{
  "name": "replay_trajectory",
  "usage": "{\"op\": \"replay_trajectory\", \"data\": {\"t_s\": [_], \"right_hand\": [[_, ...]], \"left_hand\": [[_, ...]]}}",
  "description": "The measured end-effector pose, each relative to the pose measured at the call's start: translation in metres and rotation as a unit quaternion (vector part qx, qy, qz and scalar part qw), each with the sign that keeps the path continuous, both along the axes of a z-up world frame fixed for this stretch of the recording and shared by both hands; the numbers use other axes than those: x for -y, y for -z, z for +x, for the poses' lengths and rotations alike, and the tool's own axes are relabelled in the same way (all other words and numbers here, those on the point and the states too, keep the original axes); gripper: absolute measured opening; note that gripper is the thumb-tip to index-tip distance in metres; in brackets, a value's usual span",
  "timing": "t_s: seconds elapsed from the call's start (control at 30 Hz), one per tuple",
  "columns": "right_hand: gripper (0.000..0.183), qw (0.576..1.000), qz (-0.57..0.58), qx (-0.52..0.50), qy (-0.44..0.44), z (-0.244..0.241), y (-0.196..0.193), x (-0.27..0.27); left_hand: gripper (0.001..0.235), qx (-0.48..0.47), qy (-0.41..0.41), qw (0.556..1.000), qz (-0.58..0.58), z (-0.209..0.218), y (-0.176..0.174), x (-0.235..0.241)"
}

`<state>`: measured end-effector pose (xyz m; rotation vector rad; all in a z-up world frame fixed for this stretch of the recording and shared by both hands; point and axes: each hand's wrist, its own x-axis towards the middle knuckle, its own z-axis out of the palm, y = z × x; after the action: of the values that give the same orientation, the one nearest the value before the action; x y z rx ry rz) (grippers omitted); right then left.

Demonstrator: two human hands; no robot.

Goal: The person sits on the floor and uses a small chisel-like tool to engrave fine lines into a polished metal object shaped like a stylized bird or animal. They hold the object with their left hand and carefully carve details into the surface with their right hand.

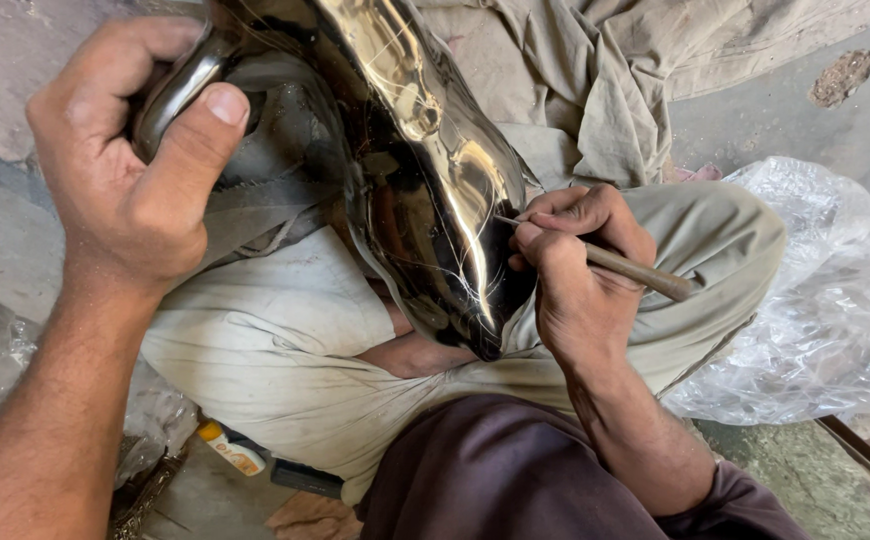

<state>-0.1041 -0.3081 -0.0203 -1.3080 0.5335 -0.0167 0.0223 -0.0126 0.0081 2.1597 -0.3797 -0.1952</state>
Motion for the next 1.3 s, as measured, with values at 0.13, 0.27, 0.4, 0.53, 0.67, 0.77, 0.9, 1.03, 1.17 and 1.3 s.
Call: {"op": "replay_trajectory", "data": {"t_s": [0.13, 0.27, 0.4, 0.53, 0.67, 0.77, 0.9, 1.03, 1.17, 1.3], "right_hand": [[0.008, 1.0, -0.024, 0.003, -0.019, -0.003, -0.003, 0.0], [0.011, 0.998, -0.039, 0.019, -0.033, -0.006, -0.004, 0.001], [0.011, 0.995, -0.068, 0.055, -0.054, -0.008, -0.002, 0.002], [0.015, 0.99, -0.099, 0.066, -0.076, -0.01, -0.002, 0.004], [0.017, 0.98, -0.136, 0.091, -0.116, -0.012, -0.004, 0.005], [0.017, 0.974, -0.154, 0.098, -0.136, -0.012, -0.006, 0.007], [0.016, 0.967, -0.167, 0.104, -0.161, -0.01, -0.007, 0.01], [0.016, 0.958, -0.177, 0.113, -0.193, -0.005, -0.008, 0.015], [0.016, 0.952, -0.166, 0.127, -0.224, -0.001, -0.007, 0.02], [0.018, 0.94, -0.179, 0.148, -0.252, 0.005, -0.003, 0.024]], "left_hand": [[0.027, -0.003, -0.015, 1.0, -0.005, -0.002, 0.002, 0.0], [0.026, -0.008, -0.022, 1.0, -0.017, -0.002, 0.0, 0.003], [0.025, 0.004, -0.015, 1.0, -0.017, 0.0, 0.0, 0.005], [0.026, 0.006, -0.01, 1.0, -0.015, -0.001, 0.002, 0.002], [0.025, 0.04, 0.011, 0.999, -0.016, 0.0, 0.007, -0.002], [0.029, 0.03, -0.001, 1.0, 0.0, -0.002, 0.01, -0.005], [0.034, 0.014, -0.01, 1.0, 0.015, -0.006, 0.01, -0.009], [0.029, 0.048, 0.017, 0.999, 0.006, -0.005, 0.013, -0.01], [0.03, 0.052, 0.032, 0.998, 0.005, -0.003, 0.015, -0.012], [0.028, 0.039, 0.032, 0.999, -0.005, -0.005, 0.014, -0.013]]}}
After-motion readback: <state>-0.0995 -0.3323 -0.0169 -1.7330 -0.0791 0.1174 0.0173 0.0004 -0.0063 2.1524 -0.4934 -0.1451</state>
